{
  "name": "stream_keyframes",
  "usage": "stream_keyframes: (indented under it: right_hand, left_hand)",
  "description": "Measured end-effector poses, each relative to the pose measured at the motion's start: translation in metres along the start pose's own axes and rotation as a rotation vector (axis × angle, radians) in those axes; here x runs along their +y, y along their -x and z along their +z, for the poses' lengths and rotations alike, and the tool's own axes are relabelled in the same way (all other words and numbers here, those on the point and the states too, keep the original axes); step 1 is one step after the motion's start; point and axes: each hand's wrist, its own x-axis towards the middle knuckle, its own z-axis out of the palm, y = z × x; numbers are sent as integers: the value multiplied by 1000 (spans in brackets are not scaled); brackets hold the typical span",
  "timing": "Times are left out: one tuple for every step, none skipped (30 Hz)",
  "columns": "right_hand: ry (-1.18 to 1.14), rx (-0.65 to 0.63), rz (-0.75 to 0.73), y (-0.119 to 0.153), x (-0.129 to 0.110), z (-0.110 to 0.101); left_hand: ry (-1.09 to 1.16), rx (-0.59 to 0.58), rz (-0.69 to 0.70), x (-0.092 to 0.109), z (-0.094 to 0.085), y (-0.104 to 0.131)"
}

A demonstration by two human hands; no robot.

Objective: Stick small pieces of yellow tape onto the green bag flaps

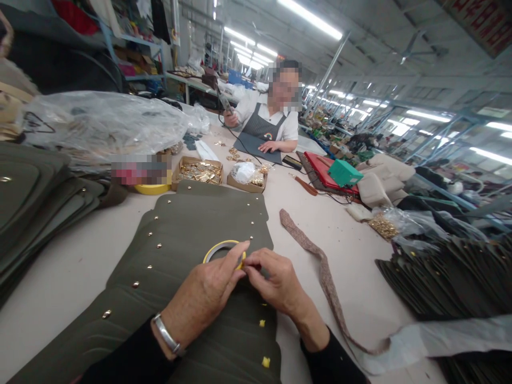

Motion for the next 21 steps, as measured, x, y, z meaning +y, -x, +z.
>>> stream_keyframes:
  right_hand:
    - [13,1,-16,1,1,2]
    - [23,2,-30,1,2,3]
    - [34,8,-40,2,3,5]
    - [50,25,-45,3,4,6]
    - [71,52,-48,4,4,8]
    - [95,82,-51,5,5,10]
    - [120,115,-55,5,5,12]
    - [146,151,-67,6,7,15]
    - [167,187,-86,6,9,18]
    - [184,227,-118,6,11,21]
    - [200,278,-163,5,13,24]
    - [210,314,-196,4,13,27]
    - [207,343,-197,2,12,29]
    - [185,361,-154,1,10,31]
    - [135,354,-62,0,6,31]
    - [57,331,68,0,1,31]
    - [-37,297,215,-1,-4,30]
    - [-132,266,359,-2,-6,28]
    - [-215,246,483,-3,-7,25]
    - [-270,250,575,-4,-4,22]
    - [-303,270,643,-5,0,19]
  left_hand:
    - [-3,0,0,0,0,0]
    - [-5,0,1,0,1,0]
    - [-7,1,4,1,1,0]
    - [-8,4,7,1,1,0]
    - [-6,9,10,1,2,0]
    - [-1,15,13,1,2,1]
    - [8,17,15,1,2,1]
    - [17,18,16,-1,3,1]
    - [24,10,19,-3,4,1]
    - [27,3,22,-6,5,0]
    - [21,5,29,-9,6,-1]
    - [11,8,37,-11,6,-2]
    - [-1,16,48,-13,6,-2]
    - [-16,26,61,-13,5,-3]
    - [-32,34,69,-11,4,-3]
    - [-47,44,69,-7,2,-3]
    - [-57,56,67,-2,0,-2]
    - [-61,65,63,3,-2,-1]
    - [-58,70,62,8,-3,-1]
    - [-47,71,70,12,-5,-1]
    - [-40,70,76,15,-6,-1]
